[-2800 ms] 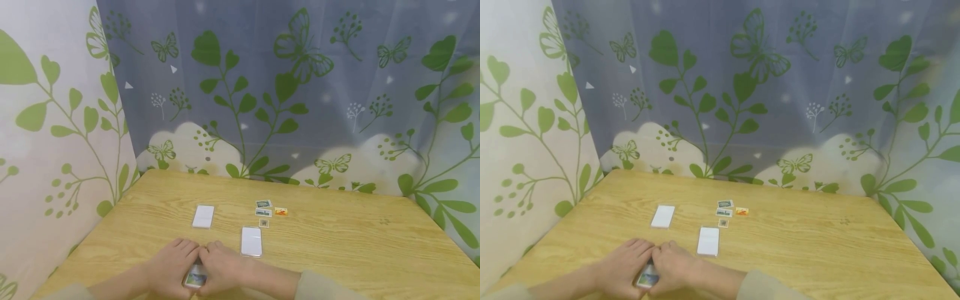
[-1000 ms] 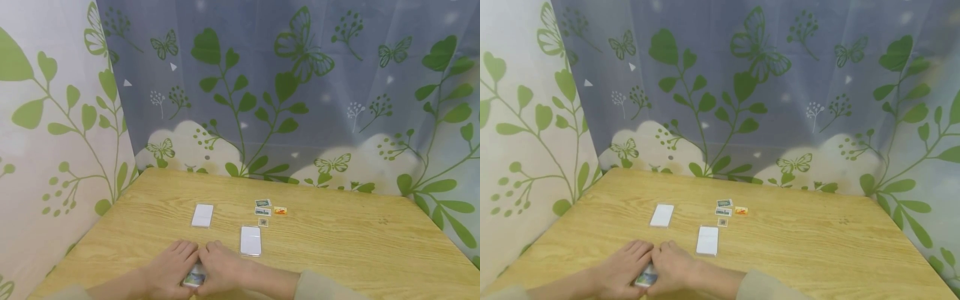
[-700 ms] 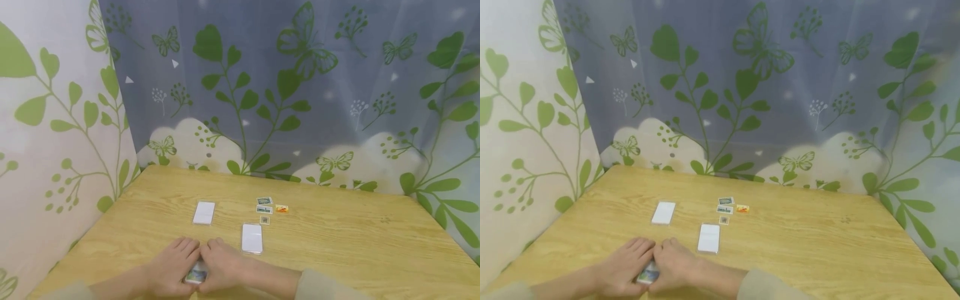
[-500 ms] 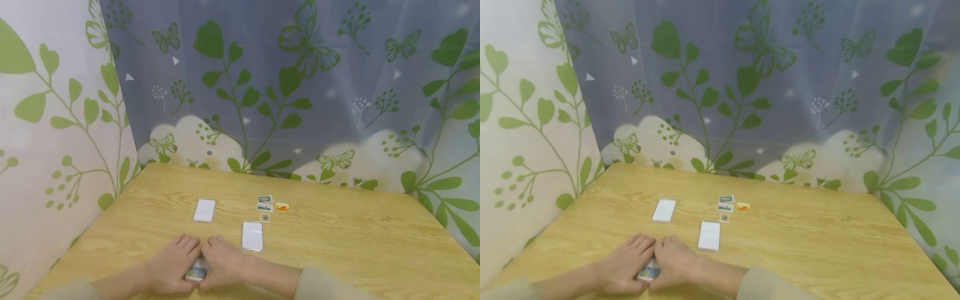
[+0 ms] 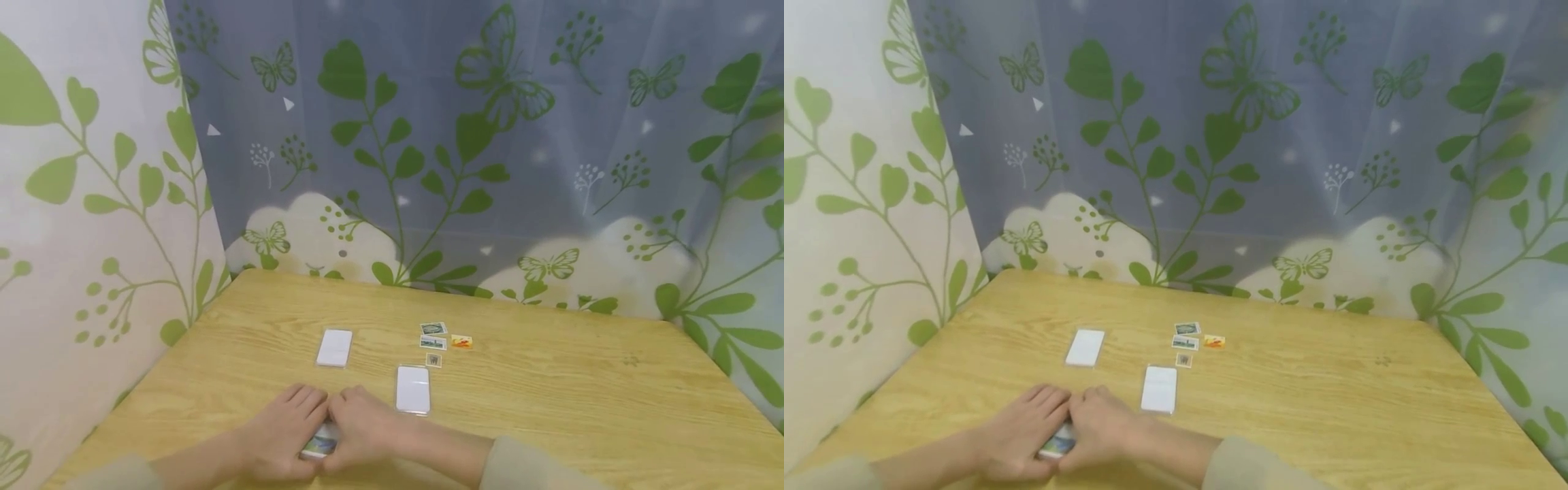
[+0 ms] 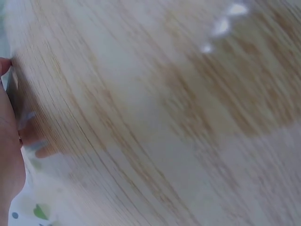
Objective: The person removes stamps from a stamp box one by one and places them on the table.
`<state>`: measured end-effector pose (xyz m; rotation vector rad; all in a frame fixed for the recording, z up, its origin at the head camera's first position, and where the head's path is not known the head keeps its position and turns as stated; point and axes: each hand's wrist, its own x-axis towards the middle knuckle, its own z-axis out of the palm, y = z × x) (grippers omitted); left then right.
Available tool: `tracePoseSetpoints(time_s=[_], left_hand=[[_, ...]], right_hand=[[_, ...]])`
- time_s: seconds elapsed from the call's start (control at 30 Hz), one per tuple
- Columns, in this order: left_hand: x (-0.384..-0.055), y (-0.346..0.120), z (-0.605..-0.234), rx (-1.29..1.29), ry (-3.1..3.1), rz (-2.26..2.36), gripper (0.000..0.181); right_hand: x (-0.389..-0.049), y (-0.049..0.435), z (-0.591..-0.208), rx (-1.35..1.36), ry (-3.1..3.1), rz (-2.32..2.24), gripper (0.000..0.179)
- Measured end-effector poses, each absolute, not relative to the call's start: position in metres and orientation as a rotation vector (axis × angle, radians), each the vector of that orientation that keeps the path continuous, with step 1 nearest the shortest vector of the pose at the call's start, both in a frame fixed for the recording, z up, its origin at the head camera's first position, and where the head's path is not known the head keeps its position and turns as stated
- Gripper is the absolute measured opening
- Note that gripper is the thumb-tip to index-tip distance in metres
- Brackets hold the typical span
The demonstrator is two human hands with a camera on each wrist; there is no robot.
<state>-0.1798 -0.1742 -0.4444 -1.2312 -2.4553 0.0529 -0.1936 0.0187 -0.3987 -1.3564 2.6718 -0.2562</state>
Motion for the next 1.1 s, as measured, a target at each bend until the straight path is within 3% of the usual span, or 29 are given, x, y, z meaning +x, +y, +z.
tracePoseSetpoints(time_s=[0.33, 0.8, 1.1], left_hand=[[-0.1781, -0.1777, -0.4414, -1.252, -2.49, 0.043, 0.072], [-0.1728, -0.182, -0.4402, -1.309, -2.51, -0.059, 0.066], [-0.1728, -0.1826, -0.4427, -1.311, -2.524, -0.061, 0.066]], right_hand=[[-0.1937, 0.0209, -0.3992, -1.323, 2.712, -0.236, 0.075], [-0.1903, 0.0222, -0.4017, -1.321, 2.679, -0.278, 0.061], [-0.1887, 0.0239, -0.4026, -1.341, 2.667, -0.279, 0.061]])
